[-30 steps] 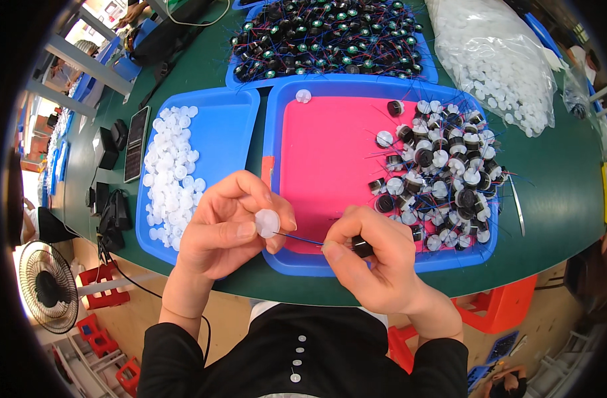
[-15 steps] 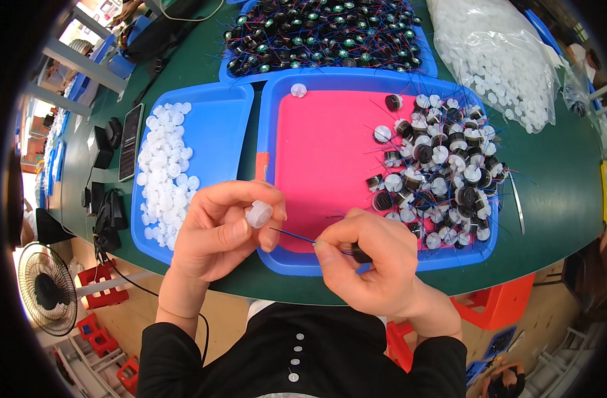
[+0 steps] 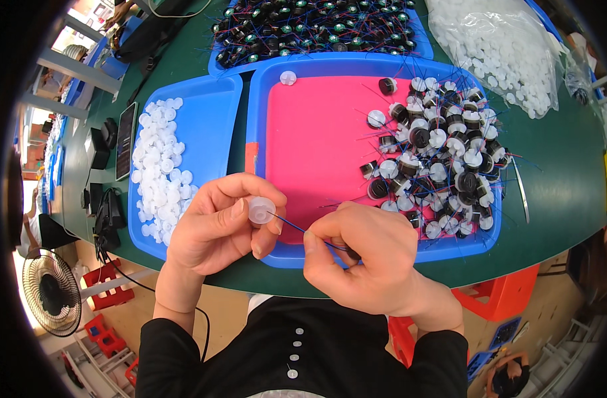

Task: Assemble small electronic components by placing plastic caps onto circular bases.

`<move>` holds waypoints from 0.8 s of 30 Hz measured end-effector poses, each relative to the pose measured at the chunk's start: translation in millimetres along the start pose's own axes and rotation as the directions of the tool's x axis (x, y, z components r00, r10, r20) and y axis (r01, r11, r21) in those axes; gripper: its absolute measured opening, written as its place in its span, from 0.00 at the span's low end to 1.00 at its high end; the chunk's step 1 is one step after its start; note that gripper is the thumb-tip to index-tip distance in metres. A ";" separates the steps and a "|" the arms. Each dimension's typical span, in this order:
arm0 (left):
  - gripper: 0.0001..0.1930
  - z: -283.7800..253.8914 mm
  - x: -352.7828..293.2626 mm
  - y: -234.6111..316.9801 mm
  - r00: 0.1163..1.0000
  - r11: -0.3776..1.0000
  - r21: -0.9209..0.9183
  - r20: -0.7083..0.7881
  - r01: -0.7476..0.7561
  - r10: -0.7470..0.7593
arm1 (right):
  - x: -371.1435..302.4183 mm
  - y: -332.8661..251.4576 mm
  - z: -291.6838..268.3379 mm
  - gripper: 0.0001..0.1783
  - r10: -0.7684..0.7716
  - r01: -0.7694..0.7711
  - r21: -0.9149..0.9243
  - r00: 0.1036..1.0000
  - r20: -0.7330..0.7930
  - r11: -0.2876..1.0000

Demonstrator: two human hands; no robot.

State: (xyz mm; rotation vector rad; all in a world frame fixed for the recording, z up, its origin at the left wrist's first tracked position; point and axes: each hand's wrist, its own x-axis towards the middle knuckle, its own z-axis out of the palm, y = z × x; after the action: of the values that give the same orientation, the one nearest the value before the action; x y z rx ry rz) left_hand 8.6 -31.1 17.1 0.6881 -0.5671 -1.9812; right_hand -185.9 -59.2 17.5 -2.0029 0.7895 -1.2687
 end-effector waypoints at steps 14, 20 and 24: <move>0.18 -1.0 0.1 -1.8 1.000 0.999 0.050 -0.014 -0.011 0.012 | -1.5 -1.1 1.0 0.07 -0.066 0.069 -0.172 0.998 0.025 0.983; 0.17 -0.1 0.4 -1.8 1.000 0.999 0.055 -0.022 -0.001 0.002 | -1.8 -1.9 2.1 0.08 -0.131 0.138 -0.247 0.990 0.044 0.959; 0.17 1.7 1.0 -2.9 0.998 0.993 0.118 -0.063 -0.017 0.025 | -2.8 -1.4 5.6 0.08 -0.227 0.234 -0.363 0.972 0.064 0.902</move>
State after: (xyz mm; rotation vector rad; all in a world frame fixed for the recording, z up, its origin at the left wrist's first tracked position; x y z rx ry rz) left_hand 5.3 -30.5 16.3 0.8122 -0.6527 -1.9104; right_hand -181.5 -55.2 15.2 -2.4697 0.8501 -1.3018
